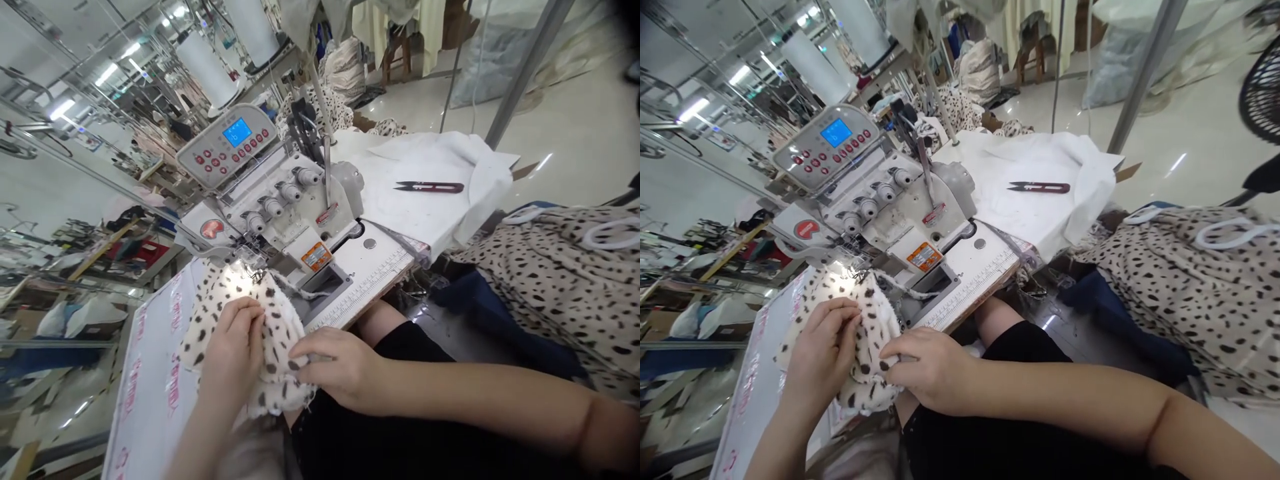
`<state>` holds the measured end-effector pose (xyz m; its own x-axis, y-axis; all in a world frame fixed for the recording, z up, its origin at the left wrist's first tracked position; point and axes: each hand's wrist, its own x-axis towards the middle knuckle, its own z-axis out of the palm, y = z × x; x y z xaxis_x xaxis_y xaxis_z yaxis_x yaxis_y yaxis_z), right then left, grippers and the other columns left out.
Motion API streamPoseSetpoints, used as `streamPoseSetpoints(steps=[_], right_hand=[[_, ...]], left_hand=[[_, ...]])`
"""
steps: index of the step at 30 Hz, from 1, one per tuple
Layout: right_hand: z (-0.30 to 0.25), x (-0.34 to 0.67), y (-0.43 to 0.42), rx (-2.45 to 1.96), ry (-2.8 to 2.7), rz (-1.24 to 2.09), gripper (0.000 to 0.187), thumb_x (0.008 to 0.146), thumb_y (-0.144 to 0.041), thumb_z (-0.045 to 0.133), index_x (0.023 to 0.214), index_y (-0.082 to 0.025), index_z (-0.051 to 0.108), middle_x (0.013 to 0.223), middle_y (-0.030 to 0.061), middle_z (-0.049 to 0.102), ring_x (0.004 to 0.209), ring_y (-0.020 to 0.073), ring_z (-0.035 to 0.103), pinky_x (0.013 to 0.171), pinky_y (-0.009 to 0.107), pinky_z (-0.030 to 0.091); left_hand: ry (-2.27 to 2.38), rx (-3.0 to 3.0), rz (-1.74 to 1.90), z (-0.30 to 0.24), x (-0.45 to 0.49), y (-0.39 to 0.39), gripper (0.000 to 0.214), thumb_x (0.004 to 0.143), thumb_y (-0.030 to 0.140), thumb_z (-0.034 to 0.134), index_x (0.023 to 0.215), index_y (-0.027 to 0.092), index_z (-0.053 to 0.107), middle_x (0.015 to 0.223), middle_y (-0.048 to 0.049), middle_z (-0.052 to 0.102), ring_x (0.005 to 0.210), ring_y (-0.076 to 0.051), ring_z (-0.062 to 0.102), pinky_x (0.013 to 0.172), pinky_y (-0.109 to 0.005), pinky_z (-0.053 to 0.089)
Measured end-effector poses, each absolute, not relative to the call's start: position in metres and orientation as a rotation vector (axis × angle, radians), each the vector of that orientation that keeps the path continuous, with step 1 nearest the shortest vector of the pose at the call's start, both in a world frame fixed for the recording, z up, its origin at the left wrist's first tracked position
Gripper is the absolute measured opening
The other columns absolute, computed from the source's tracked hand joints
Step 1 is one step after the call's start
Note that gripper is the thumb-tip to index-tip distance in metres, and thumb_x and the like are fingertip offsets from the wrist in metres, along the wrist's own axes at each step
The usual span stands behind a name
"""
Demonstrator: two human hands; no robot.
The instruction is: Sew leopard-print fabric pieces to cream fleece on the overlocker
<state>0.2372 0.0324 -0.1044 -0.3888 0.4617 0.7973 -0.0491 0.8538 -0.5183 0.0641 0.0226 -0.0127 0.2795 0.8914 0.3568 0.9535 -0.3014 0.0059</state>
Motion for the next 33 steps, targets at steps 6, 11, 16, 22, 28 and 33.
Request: streamPoseSetpoints(steps=[6, 11, 16, 22, 28, 33], right_hand=[[-0.099, 0.239, 0.034, -0.281, -1.828, 0.695, 0.02, 0.079, -0.005, 0.045, 0.079, -0.016, 0.061, 0.087, 0.0041, 0.064, 0.086, 0.013, 0.056, 0.082, 0.028, 0.046], [-0.1, 0.246, 0.038, -0.244, -1.852, 0.773, 0.019, 0.082, -0.008, 0.042, 0.082, -0.018, 0.058, 0.081, 0.0034, 0.065, 0.085, 0.0122, 0.057, 0.087, 0.029, 0.044], [-0.104, 0.245, 0.049, -0.244, -1.903, 0.785, 0.018, 0.08, -0.009, 0.043, 0.082, -0.018, 0.058, 0.082, 0.0027, 0.065, 0.084, 0.0125, 0.058, 0.092, 0.032, 0.041], [-0.099, 0.242, 0.058, -0.256, -1.937, 0.755, 0.021, 0.077, -0.005, 0.042, 0.081, -0.017, 0.06, 0.082, 0.0033, 0.065, 0.081, 0.0123, 0.06, 0.094, 0.032, 0.04], [-0.099, 0.238, 0.055, -0.25, -1.911, 0.807, 0.021, 0.077, -0.006, 0.042, 0.081, -0.017, 0.059, 0.085, 0.0036, 0.065, 0.084, 0.0119, 0.06, 0.094, 0.03, 0.04], [-0.095, 0.231, 0.052, -0.251, -1.92, 0.868, 0.023, 0.074, -0.005, 0.041, 0.083, -0.017, 0.058, 0.088, 0.005, 0.065, 0.087, 0.0135, 0.058, 0.09, 0.032, 0.042]], left_hand=[[-1.68, -2.318, -0.571, -0.02, 0.074, 0.029, 0.008, 0.081, 0.011, 0.046, 0.086, 0.014, 0.051, 0.091, -0.0056, 0.052, 0.089, -0.013, 0.052, 0.082, -0.027, 0.044], [-1.897, -2.205, -0.726, -0.032, 0.066, 0.021, 0.008, 0.081, 0.016, 0.05, 0.087, 0.017, 0.055, 0.093, -0.0037, 0.054, 0.089, -0.013, 0.052, 0.078, -0.026, 0.045], [-1.988, -2.253, -0.692, -0.023, 0.056, 0.029, 0.011, 0.082, 0.02, 0.047, 0.083, 0.018, 0.058, 0.095, -0.0038, 0.054, 0.087, -0.013, 0.053, 0.074, -0.025, 0.045], [-2.133, -2.234, -0.677, -0.012, 0.048, 0.024, 0.018, 0.082, 0.031, 0.049, 0.096, 0.021, 0.053, 0.105, -0.0037, 0.054, 0.1, -0.017, 0.049, 0.087, -0.031, 0.04], [-2.182, -2.004, -0.498, -0.021, 0.031, 0.006, 0.023, 0.083, 0.037, 0.045, 0.095, 0.018, 0.05, 0.094, -0.0068, 0.052, 0.093, -0.021, 0.048, 0.082, -0.036, 0.04], [-2.288, -2.098, -0.419, -0.008, 0.018, 0.023, 0.016, 0.083, 0.033, 0.045, 0.082, 0.019, 0.05, 0.079, -0.0025, 0.053, 0.076, -0.017, 0.05, 0.066, -0.029, 0.042]])
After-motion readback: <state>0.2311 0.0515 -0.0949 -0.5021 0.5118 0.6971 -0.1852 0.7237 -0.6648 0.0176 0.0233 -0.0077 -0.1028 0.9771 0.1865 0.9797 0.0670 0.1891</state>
